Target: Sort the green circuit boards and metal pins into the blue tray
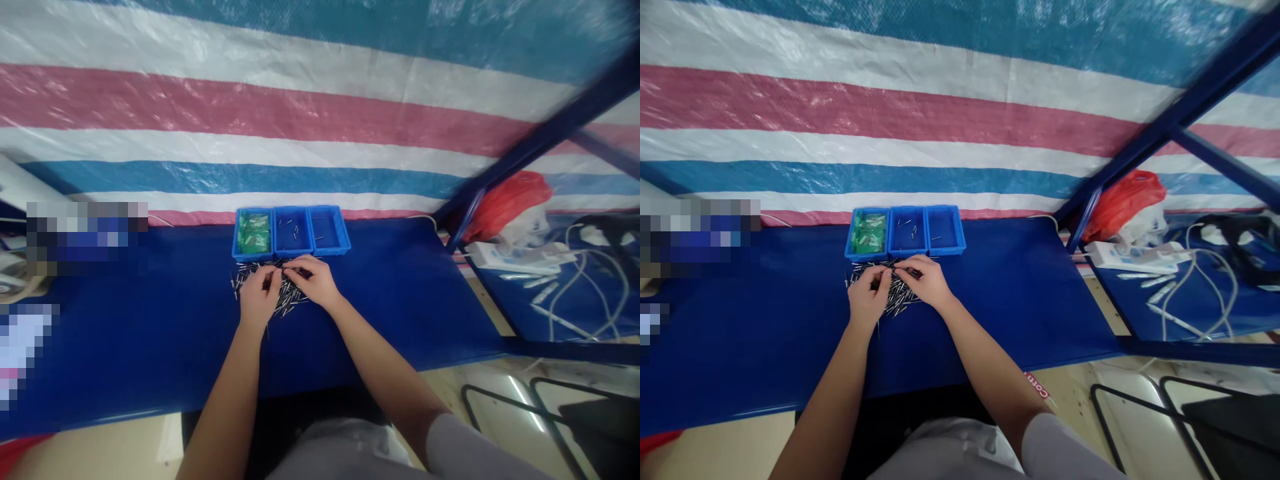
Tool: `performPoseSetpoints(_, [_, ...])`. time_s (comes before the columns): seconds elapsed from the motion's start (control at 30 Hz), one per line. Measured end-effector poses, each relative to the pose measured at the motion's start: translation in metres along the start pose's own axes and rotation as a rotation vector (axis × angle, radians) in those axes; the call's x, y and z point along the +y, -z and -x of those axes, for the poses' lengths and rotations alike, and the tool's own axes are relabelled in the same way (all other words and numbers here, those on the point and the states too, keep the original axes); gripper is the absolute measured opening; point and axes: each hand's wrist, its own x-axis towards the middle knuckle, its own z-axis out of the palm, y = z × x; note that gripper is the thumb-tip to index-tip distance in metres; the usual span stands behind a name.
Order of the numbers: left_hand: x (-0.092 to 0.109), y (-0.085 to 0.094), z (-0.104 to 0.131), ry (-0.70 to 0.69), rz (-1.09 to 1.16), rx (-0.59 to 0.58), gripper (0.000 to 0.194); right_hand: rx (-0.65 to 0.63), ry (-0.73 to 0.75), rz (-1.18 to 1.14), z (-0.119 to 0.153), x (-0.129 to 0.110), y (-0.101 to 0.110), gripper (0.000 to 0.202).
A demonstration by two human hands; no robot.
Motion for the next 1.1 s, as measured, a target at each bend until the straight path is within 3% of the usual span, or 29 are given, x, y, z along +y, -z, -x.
performPoseSetpoints(0.23, [-0.0002, 0.0008, -0.0005, -0.028, 0.022, -0.004, 0.022, 0.025, 0.030, 0.037, -0.0007, 0.0006, 0.0006, 0.008])
performPoseSetpoints(0.53, [-0.0005, -0.0007, -0.0007, -0.063, 0.036, -0.014, 0.022, 0.028, -0.106, -0.022, -0.0008, -0.0059, -0.0005, 0.014])
performPoseSetpoints(0.73, [-0.0009, -0.0033, -0.0007, -0.096, 0.046, -0.016, 0.022, 0.039, -0.273, -0.220, 0.0015, -0.0040, -0.0037, 0.022])
performPoseSetpoints(0.9, [0.0014, -0.0026, -0.0017, -0.132, 0.028, 0.006, 0.019, -0.007, -0.311, -0.398, 0.0008, 0.0000, -0.0025, 0.026])
performPoseSetpoints(1.1, [0.0002, 0.0000, -0.0020, -0.097, 0.026, -0.013, 0.021, -0.004, -0.304, -0.313, 0.0014, -0.0020, -0.0027, 0.026])
